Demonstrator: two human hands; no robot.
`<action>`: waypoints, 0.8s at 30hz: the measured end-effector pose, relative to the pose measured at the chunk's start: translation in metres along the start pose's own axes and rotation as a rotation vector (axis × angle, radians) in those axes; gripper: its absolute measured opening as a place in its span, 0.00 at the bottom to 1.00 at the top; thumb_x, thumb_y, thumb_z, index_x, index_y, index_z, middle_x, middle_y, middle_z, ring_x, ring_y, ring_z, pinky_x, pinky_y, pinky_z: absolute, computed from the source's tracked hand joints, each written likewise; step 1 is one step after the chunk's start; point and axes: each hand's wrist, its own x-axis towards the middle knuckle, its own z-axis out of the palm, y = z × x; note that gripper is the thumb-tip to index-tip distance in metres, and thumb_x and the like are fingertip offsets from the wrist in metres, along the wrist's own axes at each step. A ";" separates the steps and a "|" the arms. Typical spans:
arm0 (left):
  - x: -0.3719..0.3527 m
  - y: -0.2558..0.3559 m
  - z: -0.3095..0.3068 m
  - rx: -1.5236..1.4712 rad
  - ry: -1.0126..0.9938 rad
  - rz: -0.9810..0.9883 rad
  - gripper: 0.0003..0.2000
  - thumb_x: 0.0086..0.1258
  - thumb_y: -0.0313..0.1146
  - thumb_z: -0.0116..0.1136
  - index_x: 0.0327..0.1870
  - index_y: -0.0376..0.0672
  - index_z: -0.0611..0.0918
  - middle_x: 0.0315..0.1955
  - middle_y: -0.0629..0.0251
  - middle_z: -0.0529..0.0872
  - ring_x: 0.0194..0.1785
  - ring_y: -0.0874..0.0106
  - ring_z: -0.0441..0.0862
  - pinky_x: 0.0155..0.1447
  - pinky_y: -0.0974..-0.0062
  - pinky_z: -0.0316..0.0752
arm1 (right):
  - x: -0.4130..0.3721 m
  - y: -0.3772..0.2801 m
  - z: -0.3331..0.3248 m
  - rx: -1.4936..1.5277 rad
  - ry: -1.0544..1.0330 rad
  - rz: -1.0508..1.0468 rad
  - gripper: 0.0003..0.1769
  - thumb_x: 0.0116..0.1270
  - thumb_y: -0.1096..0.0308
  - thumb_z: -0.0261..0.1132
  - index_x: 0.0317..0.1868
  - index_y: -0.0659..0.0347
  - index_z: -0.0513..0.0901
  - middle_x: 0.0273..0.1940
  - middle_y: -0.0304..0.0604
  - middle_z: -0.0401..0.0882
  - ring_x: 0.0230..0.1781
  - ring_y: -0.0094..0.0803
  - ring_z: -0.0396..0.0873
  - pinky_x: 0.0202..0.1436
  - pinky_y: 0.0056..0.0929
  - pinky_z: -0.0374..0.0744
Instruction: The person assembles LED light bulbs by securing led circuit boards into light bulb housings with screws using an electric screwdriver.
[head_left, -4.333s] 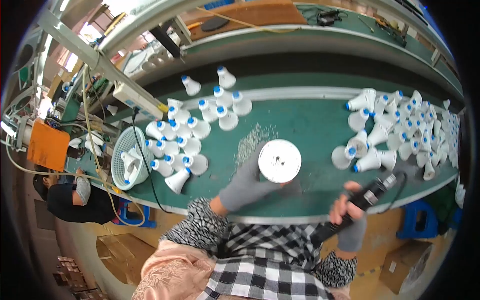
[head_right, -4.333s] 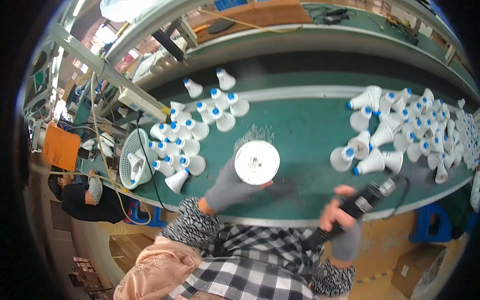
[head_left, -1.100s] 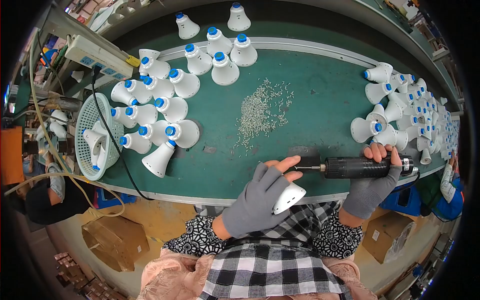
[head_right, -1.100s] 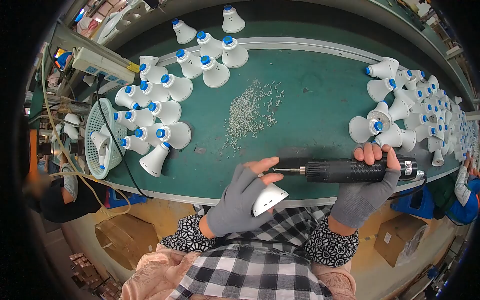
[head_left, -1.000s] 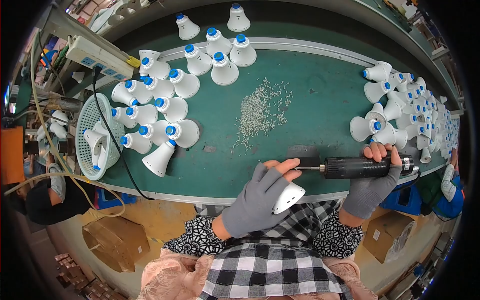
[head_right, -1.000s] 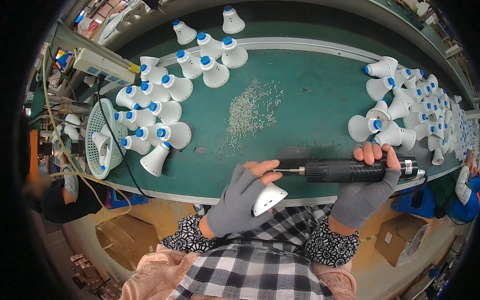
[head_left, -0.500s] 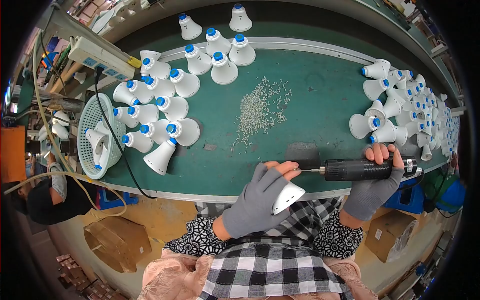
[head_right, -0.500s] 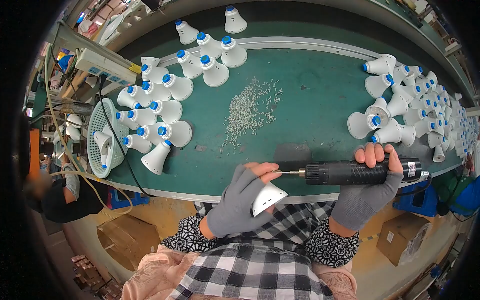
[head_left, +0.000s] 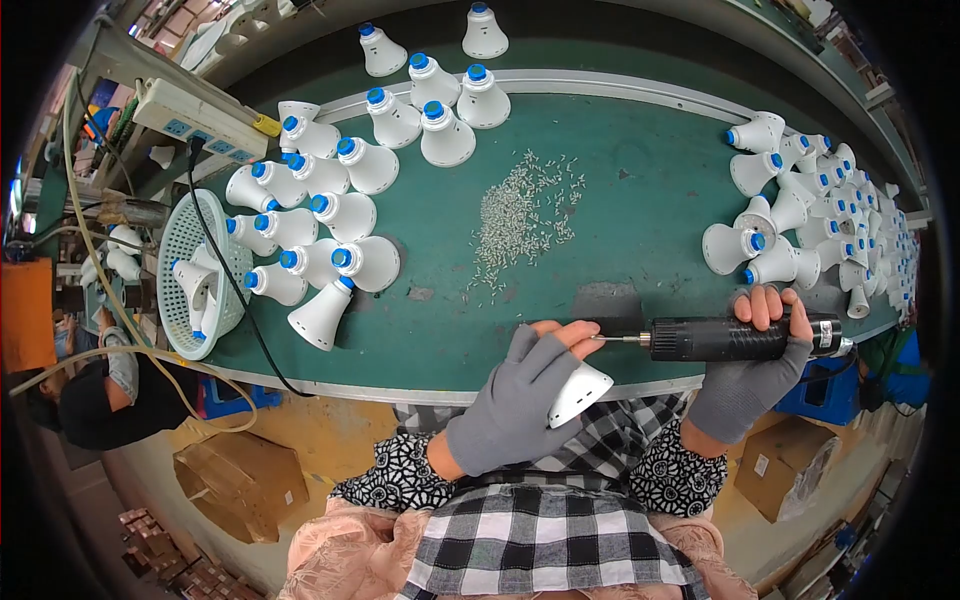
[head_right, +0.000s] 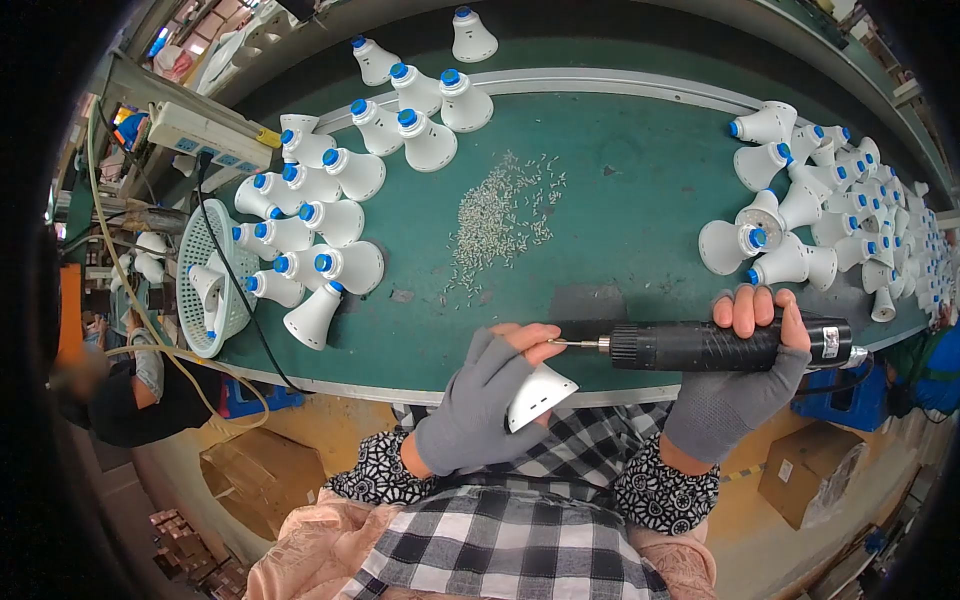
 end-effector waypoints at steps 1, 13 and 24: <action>0.000 0.000 0.000 0.000 -0.001 -0.001 0.34 0.44 0.23 0.66 0.60 0.35 0.74 0.61 0.54 0.72 0.58 0.51 0.71 0.61 0.58 0.71 | 0.000 0.000 0.000 -0.006 0.003 -0.006 0.08 0.70 0.69 0.58 0.45 0.63 0.71 0.32 0.36 0.62 0.29 0.25 0.64 0.39 0.29 0.70; 0.002 0.000 0.001 -0.003 -0.022 -0.001 0.36 0.42 0.23 0.67 0.61 0.34 0.74 0.61 0.54 0.72 0.58 0.51 0.71 0.61 0.59 0.71 | -0.002 0.000 0.004 -0.070 -0.029 -0.057 0.08 0.71 0.68 0.56 0.45 0.63 0.69 0.32 0.36 0.62 0.30 0.25 0.64 0.39 0.28 0.69; 0.002 0.000 0.000 0.057 -0.044 0.002 0.36 0.46 0.27 0.69 0.63 0.34 0.73 0.63 0.58 0.71 0.59 0.53 0.69 0.56 0.64 0.76 | -0.002 -0.002 0.004 -0.067 -0.059 -0.055 0.07 0.71 0.68 0.56 0.43 0.61 0.68 0.32 0.36 0.63 0.30 0.25 0.64 0.39 0.29 0.69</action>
